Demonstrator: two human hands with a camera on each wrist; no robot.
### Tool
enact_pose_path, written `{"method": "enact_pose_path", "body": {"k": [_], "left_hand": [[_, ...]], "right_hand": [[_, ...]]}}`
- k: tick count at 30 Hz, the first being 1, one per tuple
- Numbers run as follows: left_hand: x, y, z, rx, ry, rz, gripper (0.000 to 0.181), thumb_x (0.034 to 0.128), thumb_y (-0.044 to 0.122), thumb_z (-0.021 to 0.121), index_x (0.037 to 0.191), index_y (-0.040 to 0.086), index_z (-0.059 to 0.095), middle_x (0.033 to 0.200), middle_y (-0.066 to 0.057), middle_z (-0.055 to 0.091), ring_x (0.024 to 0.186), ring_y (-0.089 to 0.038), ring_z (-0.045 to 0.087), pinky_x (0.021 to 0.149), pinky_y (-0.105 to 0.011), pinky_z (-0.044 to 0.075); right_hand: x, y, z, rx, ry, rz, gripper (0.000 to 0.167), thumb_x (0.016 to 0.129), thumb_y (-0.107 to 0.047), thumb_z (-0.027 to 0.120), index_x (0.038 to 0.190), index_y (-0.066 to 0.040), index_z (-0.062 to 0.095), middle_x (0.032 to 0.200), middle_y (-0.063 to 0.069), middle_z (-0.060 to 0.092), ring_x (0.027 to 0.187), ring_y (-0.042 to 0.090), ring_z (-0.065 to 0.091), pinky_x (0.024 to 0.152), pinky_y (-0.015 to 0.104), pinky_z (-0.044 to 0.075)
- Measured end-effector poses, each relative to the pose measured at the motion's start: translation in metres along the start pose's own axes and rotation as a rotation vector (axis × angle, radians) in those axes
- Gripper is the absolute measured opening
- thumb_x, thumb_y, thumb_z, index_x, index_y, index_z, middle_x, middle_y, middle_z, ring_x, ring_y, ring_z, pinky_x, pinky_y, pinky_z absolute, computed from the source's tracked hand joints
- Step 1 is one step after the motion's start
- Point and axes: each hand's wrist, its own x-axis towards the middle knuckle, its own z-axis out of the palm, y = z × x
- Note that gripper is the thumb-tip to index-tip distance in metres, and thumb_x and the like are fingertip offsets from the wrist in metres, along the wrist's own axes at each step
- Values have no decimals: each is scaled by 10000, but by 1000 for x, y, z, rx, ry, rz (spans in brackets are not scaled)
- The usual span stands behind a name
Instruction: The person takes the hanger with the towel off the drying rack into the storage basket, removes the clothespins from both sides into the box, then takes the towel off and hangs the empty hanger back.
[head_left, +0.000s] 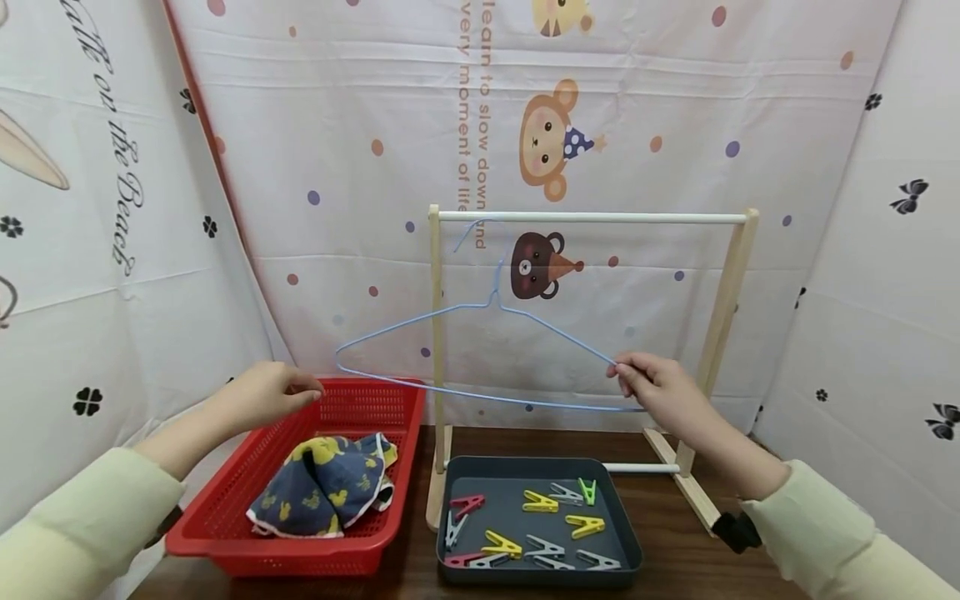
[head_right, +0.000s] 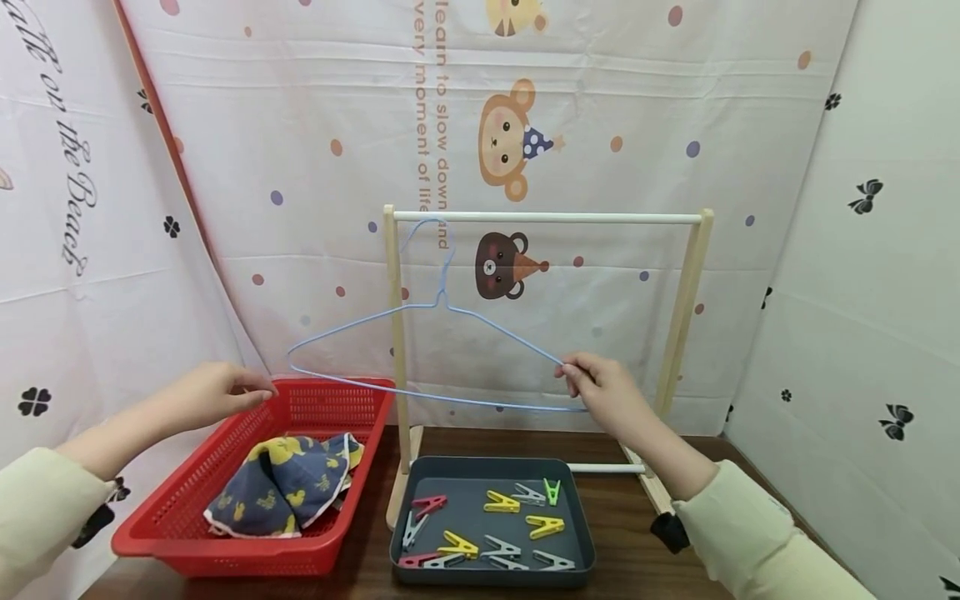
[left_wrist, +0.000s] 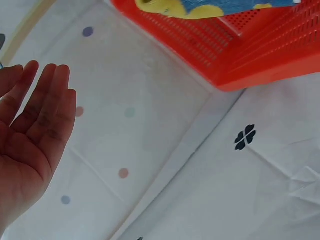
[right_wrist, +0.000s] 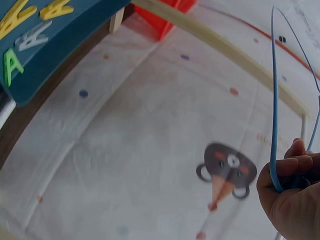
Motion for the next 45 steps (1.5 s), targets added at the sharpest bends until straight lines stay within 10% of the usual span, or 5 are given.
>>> {"method": "enact_pose_path", "body": {"k": [25,45], "left_hand": [[-12,12,5,-9,-41,66,157,938,156,716,1029,47,782,934,-70,786,825,-183,723,707,-367,632],[-19,8,18,-21,-82,61,171,949,229,714,1034,101,788,978,-45,790,865,-168,732,731,-376,635]], "right_hand": [[-29,64,-105,-221,260,63,316,1096,-142,432,1069,80,655,684,-259,475,576,48,341,498,301,271],[-25,79,-138,-341,208,193,365,1116,-188,380,1101,78,629,713,-327,447,565,86,329,481,287,307]]}}
